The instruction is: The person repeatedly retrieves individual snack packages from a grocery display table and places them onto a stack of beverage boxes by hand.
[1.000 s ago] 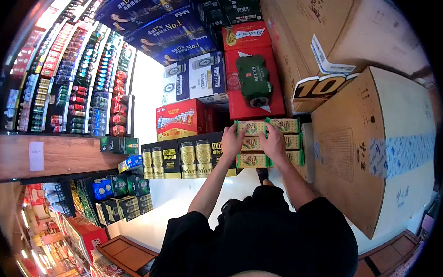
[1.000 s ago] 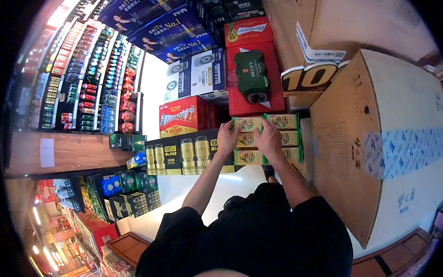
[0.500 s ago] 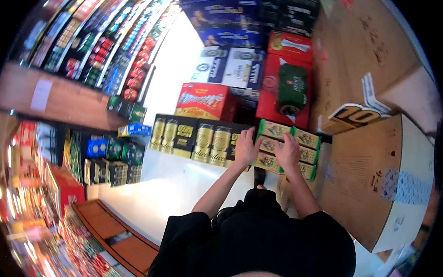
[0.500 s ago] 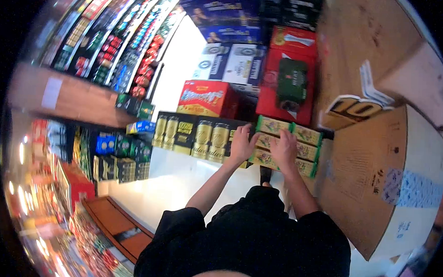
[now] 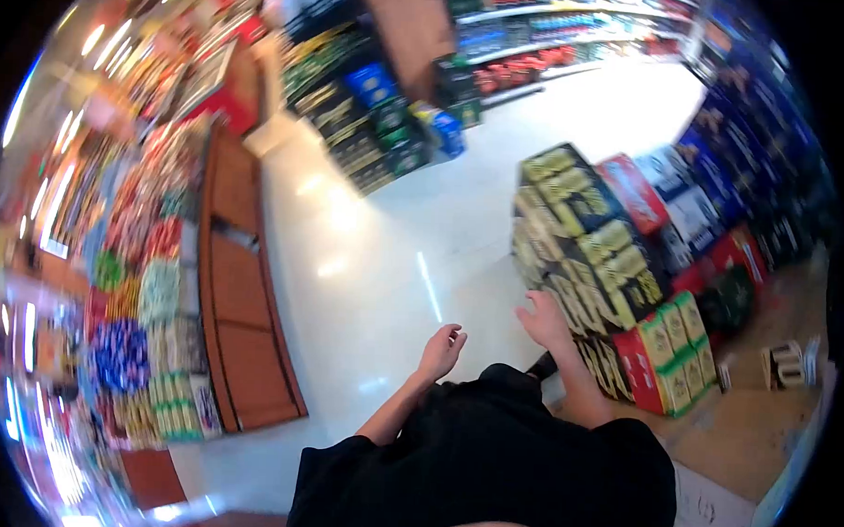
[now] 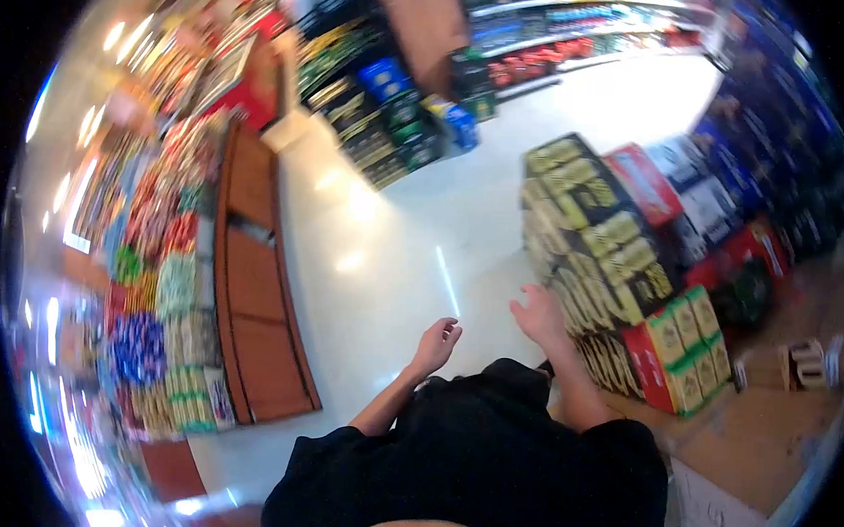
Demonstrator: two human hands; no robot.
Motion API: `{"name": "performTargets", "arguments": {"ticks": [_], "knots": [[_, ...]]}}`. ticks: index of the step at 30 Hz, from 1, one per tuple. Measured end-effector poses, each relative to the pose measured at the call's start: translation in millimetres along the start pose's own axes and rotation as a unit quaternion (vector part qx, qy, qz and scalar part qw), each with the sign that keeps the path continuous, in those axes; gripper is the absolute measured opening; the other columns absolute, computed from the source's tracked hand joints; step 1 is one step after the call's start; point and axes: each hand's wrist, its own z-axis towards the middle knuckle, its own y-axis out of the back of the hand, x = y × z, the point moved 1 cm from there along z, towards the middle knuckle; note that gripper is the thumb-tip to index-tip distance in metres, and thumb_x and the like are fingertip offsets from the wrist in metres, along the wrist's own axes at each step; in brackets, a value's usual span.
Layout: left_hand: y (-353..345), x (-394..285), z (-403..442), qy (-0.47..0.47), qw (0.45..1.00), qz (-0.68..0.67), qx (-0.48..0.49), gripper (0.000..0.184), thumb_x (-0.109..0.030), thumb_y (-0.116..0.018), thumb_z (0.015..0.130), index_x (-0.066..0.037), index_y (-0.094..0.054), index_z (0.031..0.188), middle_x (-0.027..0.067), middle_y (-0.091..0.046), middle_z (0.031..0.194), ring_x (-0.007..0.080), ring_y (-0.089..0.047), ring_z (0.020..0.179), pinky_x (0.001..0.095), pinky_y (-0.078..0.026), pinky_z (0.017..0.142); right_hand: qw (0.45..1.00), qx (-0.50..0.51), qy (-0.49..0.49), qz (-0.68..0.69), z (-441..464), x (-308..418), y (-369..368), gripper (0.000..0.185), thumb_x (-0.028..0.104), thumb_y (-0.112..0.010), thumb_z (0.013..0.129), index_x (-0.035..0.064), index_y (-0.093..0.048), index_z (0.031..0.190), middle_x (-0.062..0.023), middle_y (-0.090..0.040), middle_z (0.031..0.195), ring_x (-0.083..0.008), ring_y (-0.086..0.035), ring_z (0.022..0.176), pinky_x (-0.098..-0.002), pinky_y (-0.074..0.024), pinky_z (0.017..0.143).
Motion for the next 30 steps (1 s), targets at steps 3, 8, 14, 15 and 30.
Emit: {"name": "performTargets", "arguments": {"ticks": [3, 8, 14, 15, 30], "knots": [[56.7, 51.3, -58.7, 0.061, 0.993, -0.038, -0.092, 0.032, -0.026, -0.059, 0.093, 0.000, -0.060, 0.112, 0.0154, -0.066, 0.093, 0.0232, -0.063, 0.080, 0.0352, -0.051, 0.073, 0.981, 0.154, 0.111, -0.024, -6.3, 77.6, -104.0, 0.045, 0.031, -0.064, 0.081, -0.0010, -0.060, 0.112, -0.0219, -0.062, 0.111, -0.0376, -0.057, 0.106, -0.0435, -0.0458, 0.091], [106.7, 120.4, -141.1, 0.109, 0.945, -0.168, -0.258, 0.025, -0.020, -0.057, 0.093, -0.001, -0.061, 0.109, 0.0157, -0.066, 0.091, 0.0247, -0.063, 0.077, 0.0358, -0.051, 0.071, 0.810, 0.469, 0.321, -0.142, -50.8, 228.1, -211.6, 0.043, 0.031, -0.059, 0.085, 0.0001, -0.056, 0.114, -0.0209, -0.062, 0.109, -0.0367, -0.058, 0.103, -0.0449, -0.0472, 0.089], [146.9, 165.9, -231.4, 0.194, 0.863, -0.212, -0.416, 0.016, -0.007, -0.057, 0.090, 0.000, -0.062, 0.104, 0.0117, -0.067, 0.090, 0.0190, -0.063, 0.080, 0.0325, -0.050, 0.073, 0.664, 0.575, 0.445, -0.173, -96.6, 309.7, -309.9, 0.040, 0.030, -0.055, 0.086, 0.0035, -0.054, 0.116, -0.0204, -0.063, 0.103, -0.0375, -0.060, 0.098, -0.0465, -0.0496, 0.083], [151.9, 171.3, -242.6, 0.214, 0.850, -0.213, -0.432, 0.016, -0.008, -0.057, 0.090, 0.000, -0.062, 0.103, 0.0115, -0.067, 0.089, 0.0189, -0.063, 0.080, 0.0327, -0.050, 0.073, 0.643, 0.595, 0.454, -0.161, -101.9, 316.9, -327.1, 0.038, 0.029, -0.055, 0.086, 0.0032, -0.054, 0.114, -0.0202, -0.063, 0.103, -0.0374, -0.061, 0.097, -0.0464, -0.0496, 0.082], [331.1, 360.6, -337.5, 0.387, 0.767, -0.152, -0.488, 0.022, -0.022, -0.054, 0.093, -0.002, -0.060, 0.100, 0.0216, -0.065, 0.095, 0.0383, -0.062, 0.093, 0.0429, -0.049, 0.078, 0.461, 0.681, 0.527, -0.215, -155.0, 549.7, -577.7, 0.032, 0.024, -0.055, 0.083, 0.0007, -0.057, 0.104, -0.0224, -0.065, 0.096, -0.0398, -0.063, 0.090, -0.0461, -0.0499, 0.080]]}}
